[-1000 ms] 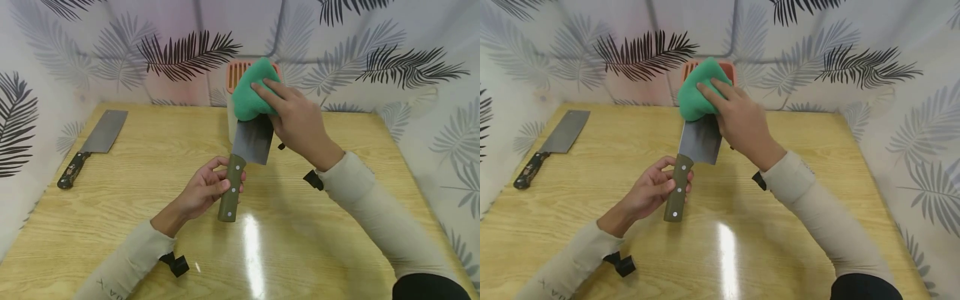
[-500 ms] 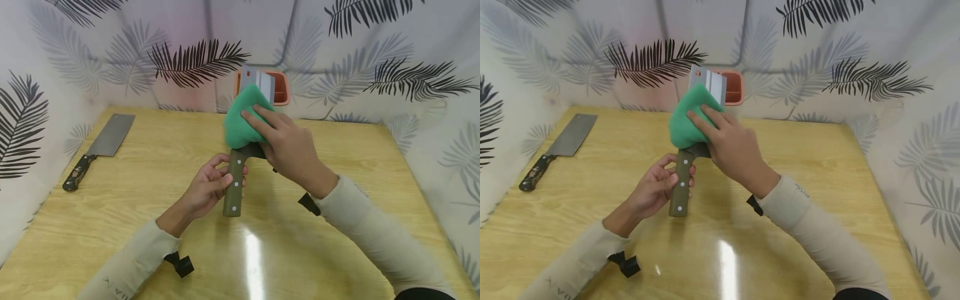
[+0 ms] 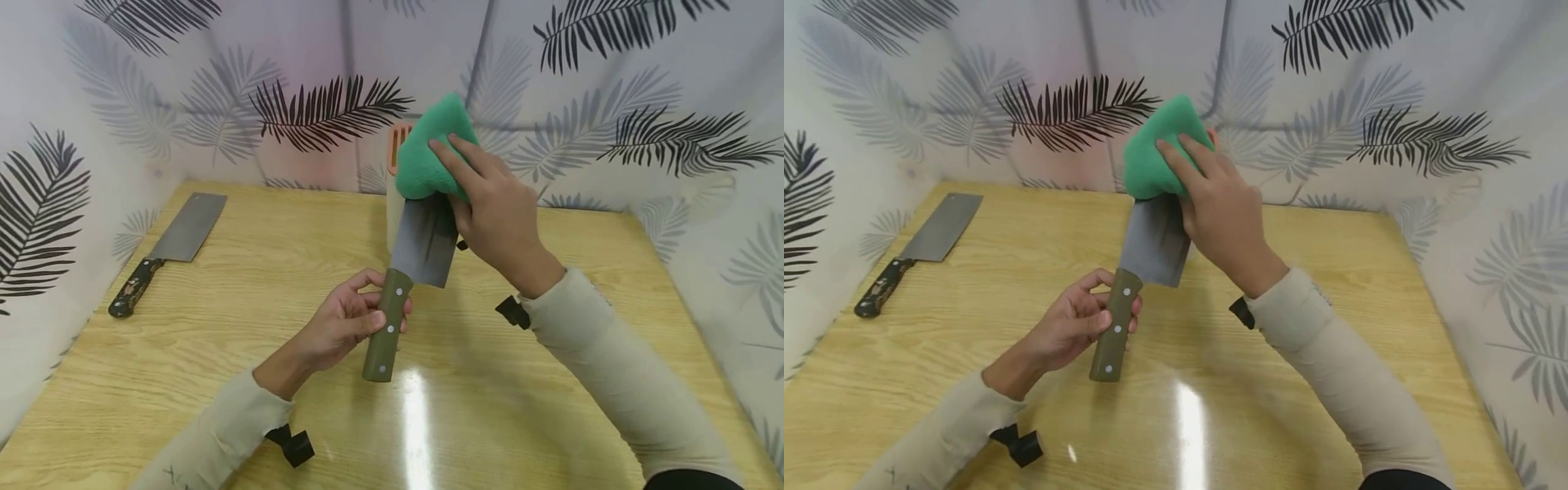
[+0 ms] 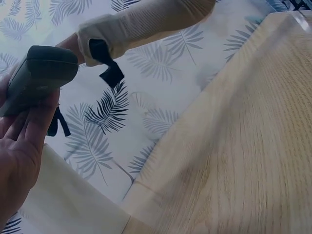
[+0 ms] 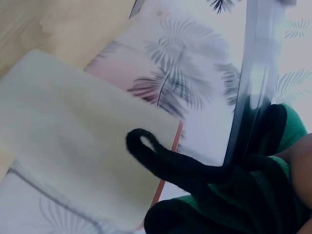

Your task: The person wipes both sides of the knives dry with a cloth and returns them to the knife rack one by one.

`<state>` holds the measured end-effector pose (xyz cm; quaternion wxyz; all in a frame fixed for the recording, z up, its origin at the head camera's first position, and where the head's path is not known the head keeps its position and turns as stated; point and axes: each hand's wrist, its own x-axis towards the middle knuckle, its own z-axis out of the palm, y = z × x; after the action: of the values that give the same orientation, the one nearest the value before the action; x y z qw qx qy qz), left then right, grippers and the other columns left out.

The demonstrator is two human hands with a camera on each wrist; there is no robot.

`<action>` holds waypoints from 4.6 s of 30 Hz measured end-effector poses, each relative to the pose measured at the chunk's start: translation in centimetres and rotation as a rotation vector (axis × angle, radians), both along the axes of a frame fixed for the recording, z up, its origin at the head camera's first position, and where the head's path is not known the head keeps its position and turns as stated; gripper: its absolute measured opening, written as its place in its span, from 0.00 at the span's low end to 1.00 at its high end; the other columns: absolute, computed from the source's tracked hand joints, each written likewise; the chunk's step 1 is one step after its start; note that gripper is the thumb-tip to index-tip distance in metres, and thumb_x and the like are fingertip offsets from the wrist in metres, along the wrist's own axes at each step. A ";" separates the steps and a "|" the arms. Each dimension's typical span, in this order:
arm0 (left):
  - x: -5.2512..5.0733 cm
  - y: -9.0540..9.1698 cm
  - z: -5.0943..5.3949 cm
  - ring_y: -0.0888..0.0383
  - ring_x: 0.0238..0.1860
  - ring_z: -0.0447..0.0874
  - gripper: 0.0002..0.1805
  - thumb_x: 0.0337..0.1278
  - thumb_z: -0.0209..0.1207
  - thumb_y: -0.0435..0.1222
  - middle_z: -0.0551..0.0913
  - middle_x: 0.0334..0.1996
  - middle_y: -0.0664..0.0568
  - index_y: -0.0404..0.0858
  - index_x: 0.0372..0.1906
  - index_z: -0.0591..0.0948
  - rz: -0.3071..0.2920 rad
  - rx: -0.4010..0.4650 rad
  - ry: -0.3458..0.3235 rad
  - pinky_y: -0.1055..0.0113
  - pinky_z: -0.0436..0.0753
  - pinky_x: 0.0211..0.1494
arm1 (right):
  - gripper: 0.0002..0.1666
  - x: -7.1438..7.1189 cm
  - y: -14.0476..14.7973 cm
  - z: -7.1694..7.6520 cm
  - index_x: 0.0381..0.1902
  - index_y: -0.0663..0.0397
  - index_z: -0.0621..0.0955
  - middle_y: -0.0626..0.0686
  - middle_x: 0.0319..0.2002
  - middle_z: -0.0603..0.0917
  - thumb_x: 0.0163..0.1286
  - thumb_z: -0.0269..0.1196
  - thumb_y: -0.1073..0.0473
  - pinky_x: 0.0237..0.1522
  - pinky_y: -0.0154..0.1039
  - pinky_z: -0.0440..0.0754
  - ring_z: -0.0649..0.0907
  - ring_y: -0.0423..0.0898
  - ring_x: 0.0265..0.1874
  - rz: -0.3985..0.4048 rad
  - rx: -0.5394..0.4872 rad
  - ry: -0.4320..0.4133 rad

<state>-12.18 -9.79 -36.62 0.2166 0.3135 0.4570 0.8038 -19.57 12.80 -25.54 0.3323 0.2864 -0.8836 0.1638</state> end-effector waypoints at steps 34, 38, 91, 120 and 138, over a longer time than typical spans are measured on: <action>2.1 1.5 1.8 0.67 0.45 0.89 0.21 0.54 0.64 0.18 0.81 0.50 0.21 0.22 0.53 0.72 0.381 -0.319 0.220 0.60 0.91 0.43 | 0.28 2.0 -1.4 3.3 0.67 0.38 0.76 0.62 0.55 0.79 0.74 0.50 0.65 0.18 0.58 0.81 0.82 0.62 0.52 -0.160 0.126 0.146; 2.1 1.4 1.6 0.67 0.45 0.89 0.21 0.55 0.64 0.20 0.81 0.49 0.21 0.21 0.53 0.72 0.391 -0.307 0.237 0.60 0.91 0.43 | 0.28 2.2 -1.3 3.0 0.68 0.39 0.76 0.62 0.54 0.79 0.74 0.49 0.66 0.16 0.57 0.80 0.83 0.62 0.50 -0.128 0.142 0.134; 2.5 2.0 2.0 0.39 0.53 0.86 0.31 0.59 0.62 0.21 0.83 0.53 0.30 0.25 0.69 0.69 0.396 -0.484 0.273 0.62 0.90 0.47 | 0.31 1.7 0.3 3.4 0.65 0.43 0.78 0.57 0.56 0.82 0.66 0.52 0.68 0.16 0.56 0.78 0.84 0.63 0.49 -0.146 0.042 0.095; 2.6 1.5 3.0 0.40 0.51 0.88 0.31 0.60 0.63 0.23 0.84 0.52 0.30 0.24 0.69 0.69 0.316 -0.536 0.293 0.63 0.90 0.45 | 0.25 -0.9 6.1 4.0 0.63 0.48 0.78 0.59 0.52 0.82 0.70 0.53 0.62 0.51 0.57 0.73 0.77 0.56 0.48 -0.063 -0.253 -0.461; 2.6 1.6 2.5 0.70 0.46 0.87 0.31 0.57 0.64 0.23 0.83 0.51 0.26 0.24 0.67 0.70 0.280 -0.476 0.258 0.64 0.90 0.45 | 0.34 0.0 7.5 3.9 0.70 0.38 0.74 0.55 0.60 0.79 0.69 0.51 0.68 0.45 0.55 0.72 0.79 0.57 0.51 0.006 -0.144 -0.321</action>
<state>-9.54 -8.14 -34.12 0.1112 0.2876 0.6949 0.6497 -19.57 20.27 -21.62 0.2062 0.2346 -0.9104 0.2712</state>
